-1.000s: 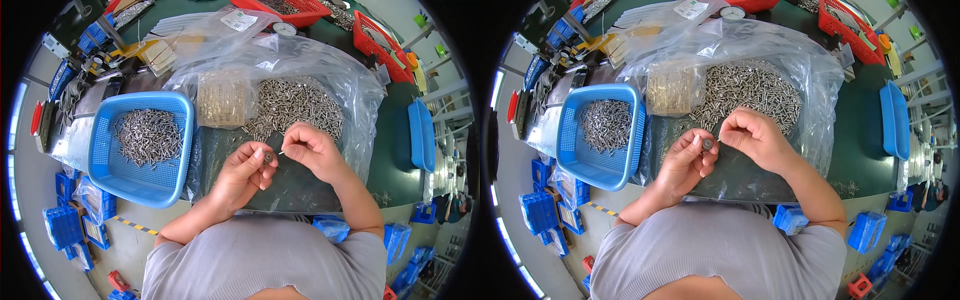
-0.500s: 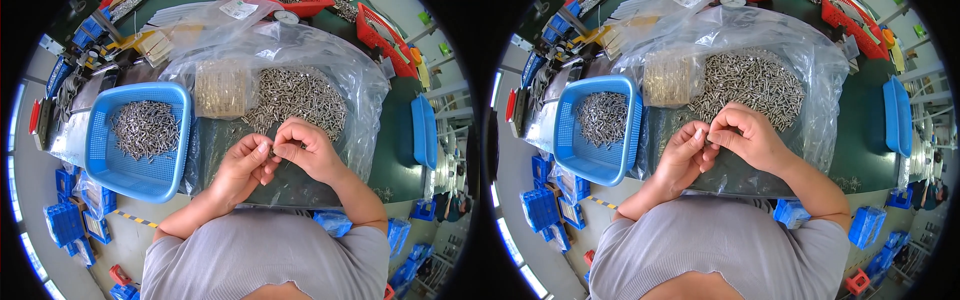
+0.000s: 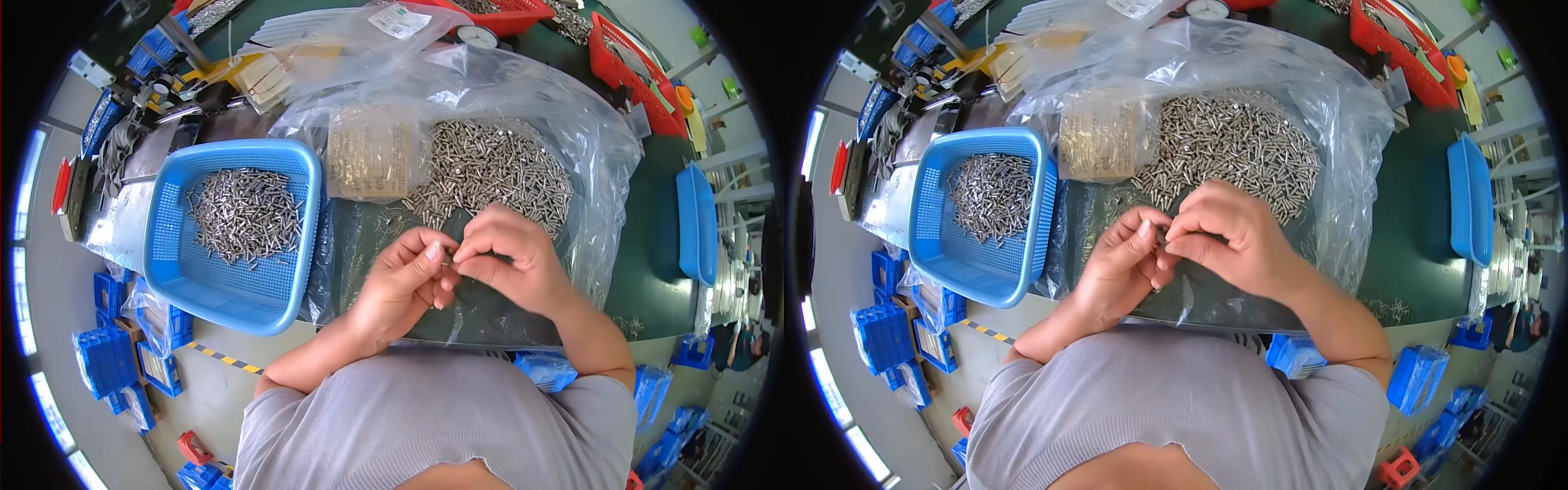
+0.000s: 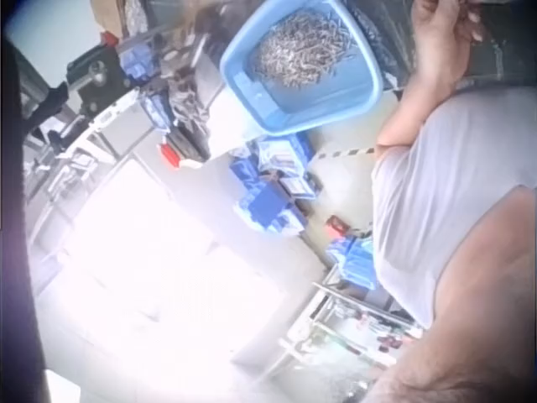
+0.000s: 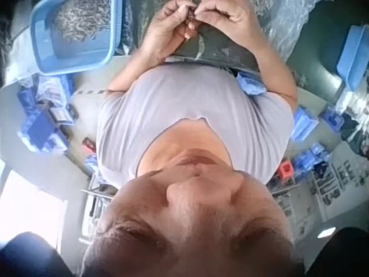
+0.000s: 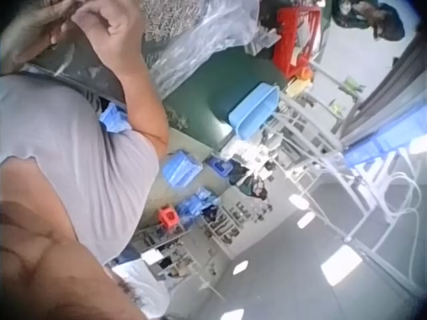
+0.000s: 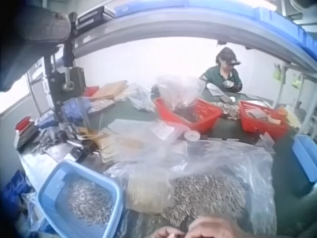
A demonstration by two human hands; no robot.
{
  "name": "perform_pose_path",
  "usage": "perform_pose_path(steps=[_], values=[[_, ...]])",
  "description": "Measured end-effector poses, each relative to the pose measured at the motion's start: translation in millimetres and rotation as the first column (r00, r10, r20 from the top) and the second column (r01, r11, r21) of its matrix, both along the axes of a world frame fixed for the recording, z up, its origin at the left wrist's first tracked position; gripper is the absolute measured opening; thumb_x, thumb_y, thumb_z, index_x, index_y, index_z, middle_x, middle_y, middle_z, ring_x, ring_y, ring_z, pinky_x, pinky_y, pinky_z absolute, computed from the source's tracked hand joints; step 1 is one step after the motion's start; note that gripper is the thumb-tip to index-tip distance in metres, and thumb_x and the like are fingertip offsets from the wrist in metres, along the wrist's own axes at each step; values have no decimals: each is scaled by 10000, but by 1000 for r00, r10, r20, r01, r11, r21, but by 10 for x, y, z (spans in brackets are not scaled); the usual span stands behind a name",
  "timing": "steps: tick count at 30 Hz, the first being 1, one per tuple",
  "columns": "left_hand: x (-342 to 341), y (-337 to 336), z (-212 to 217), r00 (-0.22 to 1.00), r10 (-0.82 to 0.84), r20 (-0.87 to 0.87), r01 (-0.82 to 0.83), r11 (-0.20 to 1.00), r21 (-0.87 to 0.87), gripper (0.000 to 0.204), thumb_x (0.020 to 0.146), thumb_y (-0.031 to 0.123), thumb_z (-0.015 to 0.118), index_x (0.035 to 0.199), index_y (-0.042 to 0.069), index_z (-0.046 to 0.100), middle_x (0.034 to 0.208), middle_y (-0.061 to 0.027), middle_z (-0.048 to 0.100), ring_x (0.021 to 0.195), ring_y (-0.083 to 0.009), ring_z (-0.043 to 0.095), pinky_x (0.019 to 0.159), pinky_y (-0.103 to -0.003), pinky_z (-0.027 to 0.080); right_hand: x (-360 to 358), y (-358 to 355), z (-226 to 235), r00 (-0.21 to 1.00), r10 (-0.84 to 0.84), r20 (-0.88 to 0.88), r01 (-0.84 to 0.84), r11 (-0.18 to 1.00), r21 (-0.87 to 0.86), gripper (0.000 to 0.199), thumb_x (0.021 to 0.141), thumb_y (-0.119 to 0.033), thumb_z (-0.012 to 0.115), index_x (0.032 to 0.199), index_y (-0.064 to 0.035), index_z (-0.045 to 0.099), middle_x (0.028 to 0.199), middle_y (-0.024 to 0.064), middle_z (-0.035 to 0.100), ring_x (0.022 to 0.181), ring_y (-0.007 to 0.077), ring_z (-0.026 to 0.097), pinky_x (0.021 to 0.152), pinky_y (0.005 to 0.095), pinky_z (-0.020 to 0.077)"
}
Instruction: Assembling small metal pins or screws with washers at a factory workbench.
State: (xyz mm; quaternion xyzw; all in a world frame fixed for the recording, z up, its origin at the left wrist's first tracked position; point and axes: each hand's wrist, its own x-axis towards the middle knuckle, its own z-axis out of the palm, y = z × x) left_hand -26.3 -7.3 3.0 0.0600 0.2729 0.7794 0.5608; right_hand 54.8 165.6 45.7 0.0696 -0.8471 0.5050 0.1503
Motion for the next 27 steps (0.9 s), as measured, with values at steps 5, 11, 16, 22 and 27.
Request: perform_pose_path(steps=[5, 11, 16, 22, 27], values=[[-6, 25, 30, 999, 45, 5, -45, 999, 12, 199, 954, 200, 526, 1069, 38, 539, 988, -92, 592, 792, -125, 548, 637, -256, 472, -24, 256, 36, 933, -342, 113, 318, 930, 185, 109, 747, -58, 698, 837, -54, 636, 785, 60, 577, 727, 222, 573, 657, 323, 465], [9, 32, 57, 999, 49, -16, -50, 998, -42, 200, 943, 215, 541, 1057, 52, 551, 972, -85, 564, 754, -120, 495, 606, -236, 410, 2, 301, -87, 982, -158, 99, 98, 892, 441, 140, 682, -68, 706, 801, -58, 633, 799, 61, 566, 813, 263, 557, 713, 365, 454], [-2, 4, 43, 999, 32, 17, -32, 999, -3, 170, 944, 187, 543, 1045, 51, 543, 952, -77, 581, 750, -115, 513, 624, -257, 448, -18, 265, -111, 984, -178, 29, 133, 822, 553, 124, 680, -79, 706, 779, -85, 630, 799, 45, 555, 804, 249, 554, 710, 369, 450], [-4, 0, 46, 1000, 17, 9, -17, 1000, -15, 162, 942, 187, 546, 1032, 53, 539, 943, -77, 581, 739, -114, 514, 627, -262, 448, -29, 186, -152, 983, -182, 40, 121, 787, 604, 115, 694, -79, 683, 746, -77, 580, 785, 40, 551, 804, 244, 557, 696, 373, 444], [-5, -4, 55, 1000, 18, 10, -18, 1000, -13, 159, 942, 188, 547, 1028, 55, 536, 943, -76, 581, 736, -112, 514, 627, -262, 446, -57, 200, -136, 984, -175, 23, 146, 878, 456, 116, 710, -69, 668, 745, -57, 558, 759, 61, 565, 763, 272, 562, 675, 395, 441]])
